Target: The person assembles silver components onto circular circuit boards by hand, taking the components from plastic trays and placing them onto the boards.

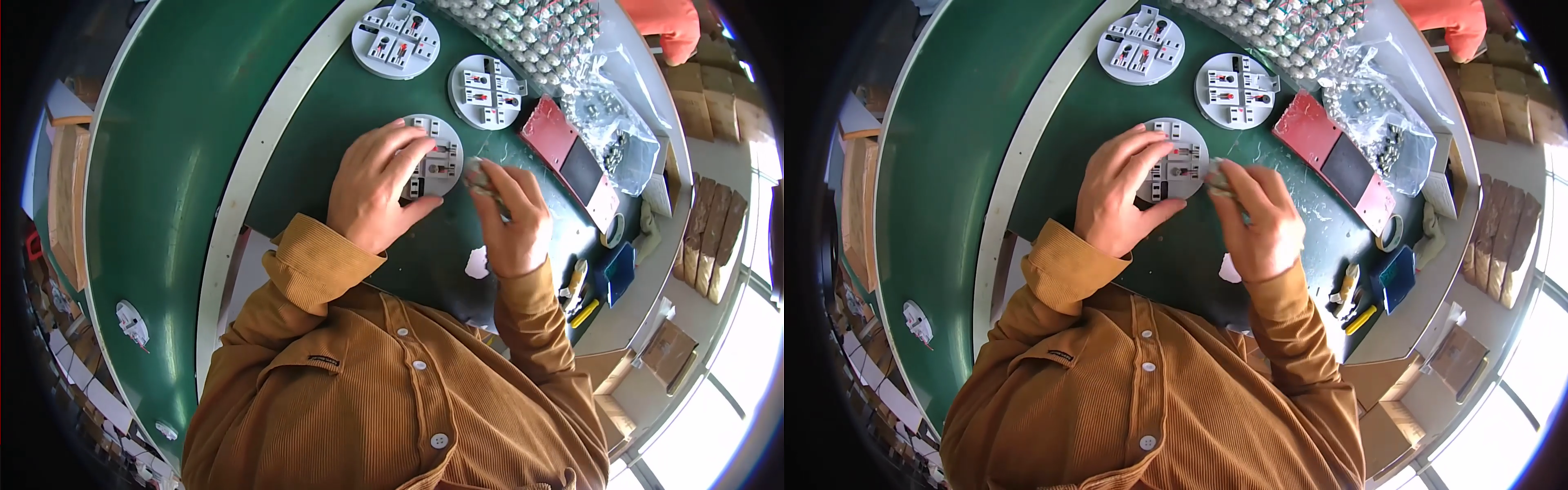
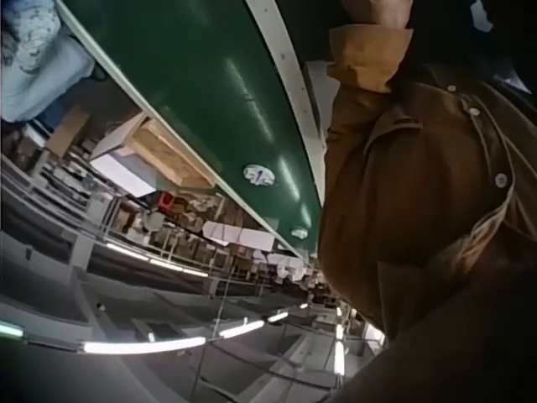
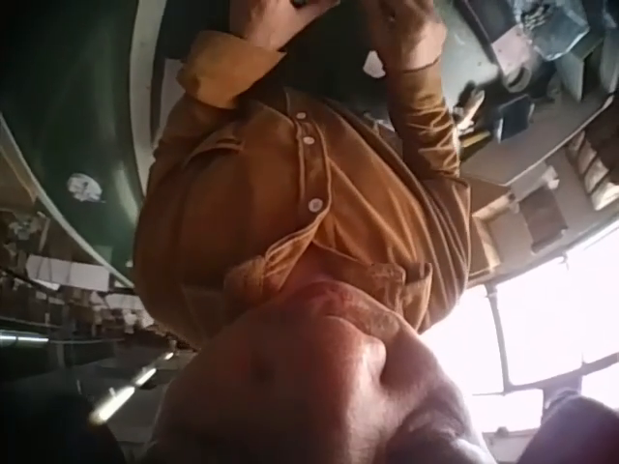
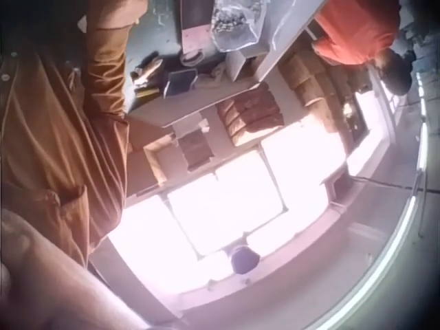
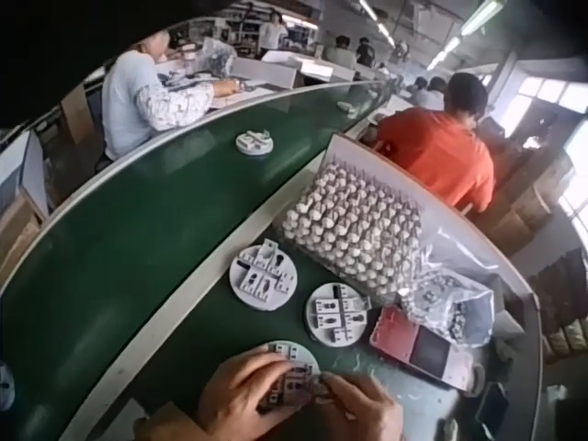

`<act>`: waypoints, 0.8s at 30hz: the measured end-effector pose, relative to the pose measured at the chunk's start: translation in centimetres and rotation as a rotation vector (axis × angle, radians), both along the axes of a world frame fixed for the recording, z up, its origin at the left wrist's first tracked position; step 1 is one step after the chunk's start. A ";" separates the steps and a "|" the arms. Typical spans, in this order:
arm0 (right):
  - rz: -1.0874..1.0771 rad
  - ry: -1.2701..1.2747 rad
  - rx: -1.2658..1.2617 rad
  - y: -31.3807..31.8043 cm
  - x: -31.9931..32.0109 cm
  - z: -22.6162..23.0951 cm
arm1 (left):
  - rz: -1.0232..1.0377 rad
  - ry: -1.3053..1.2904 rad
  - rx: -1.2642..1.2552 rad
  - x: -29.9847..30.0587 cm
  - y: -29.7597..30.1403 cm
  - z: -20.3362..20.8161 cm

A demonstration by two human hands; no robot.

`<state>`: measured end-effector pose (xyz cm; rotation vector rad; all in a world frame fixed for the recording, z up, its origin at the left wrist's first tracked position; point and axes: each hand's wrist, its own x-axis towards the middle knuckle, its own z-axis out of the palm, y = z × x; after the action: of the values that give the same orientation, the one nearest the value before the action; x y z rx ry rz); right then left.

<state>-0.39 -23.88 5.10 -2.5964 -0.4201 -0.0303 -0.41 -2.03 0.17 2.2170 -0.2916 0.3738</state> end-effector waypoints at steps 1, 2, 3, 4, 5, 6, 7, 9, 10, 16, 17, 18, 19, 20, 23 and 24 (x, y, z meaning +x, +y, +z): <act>-0.088 -0.024 0.068 -0.9 -0.6 -0.2 | -0.010 -0.001 0.030 -0.1 -0.2 0.2; -0.091 -0.024 0.076 -1.1 -0.7 -0.2 | -0.013 -0.001 0.038 -0.1 -0.1 0.2; -0.068 -0.096 0.004 -1.3 -0.7 -0.2 | -0.017 -0.007 0.036 0.1 0.0 0.3; -0.045 -0.168 -0.067 -1.5 -0.8 -0.2 | -0.020 -0.014 0.034 0.4 0.0 0.3; -0.022 -0.241 -0.139 -1.6 -0.8 -0.2 | -0.022 -0.021 0.033 0.7 0.1 0.4; 0.001 -0.314 -0.211 -1.7 -0.8 -0.2 | -0.024 -0.029 0.032 0.9 0.2 0.5; 0.000 -0.320 -0.201 -1.4 -0.7 -0.1 | -0.023 -0.035 0.042 1.1 0.3 0.4; -0.054 -0.163 0.109 0.1 -0.5 0.8 | -0.055 -0.037 0.025 1.4 1.0 0.0; -0.080 -0.083 0.262 0.9 -0.6 1.3 | -0.072 -0.037 0.016 1.3 1.4 -0.3; -0.193 0.126 0.469 4.0 0.7 -0.1 | -0.018 -0.006 -0.052 -0.2 2.0 -1.5; -0.186 0.129 0.477 4.2 0.8 -0.4 | -0.012 -0.006 -0.043 -0.3 2.1 -1.3; -0.131 0.159 0.416 4.2 0.8 -0.8 | 0.023 0.002 0.001 -0.2 1.8 -1.1; -0.073 0.185 0.352 3.9 1.0 -1.0 | 0.059 0.008 0.043 0.0 1.2 -0.7; -0.017 0.211 0.286 3.7 1.2 -1.2 | 0.094 0.014 0.083 0.2 0.7 -0.3; 0.021 0.267 0.386 3.1 1.3 -1.1 | 0.088 0.032 0.021 0.2 1.3 0.4; -0.002 0.299 0.552 2.8 1.2 -1.1 | 0.044 0.045 -0.081 0.0 1.7 0.7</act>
<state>0.81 -21.09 4.03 -2.0154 -0.2534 0.2100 -0.42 -0.31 0.84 2.1519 -0.2007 0.3530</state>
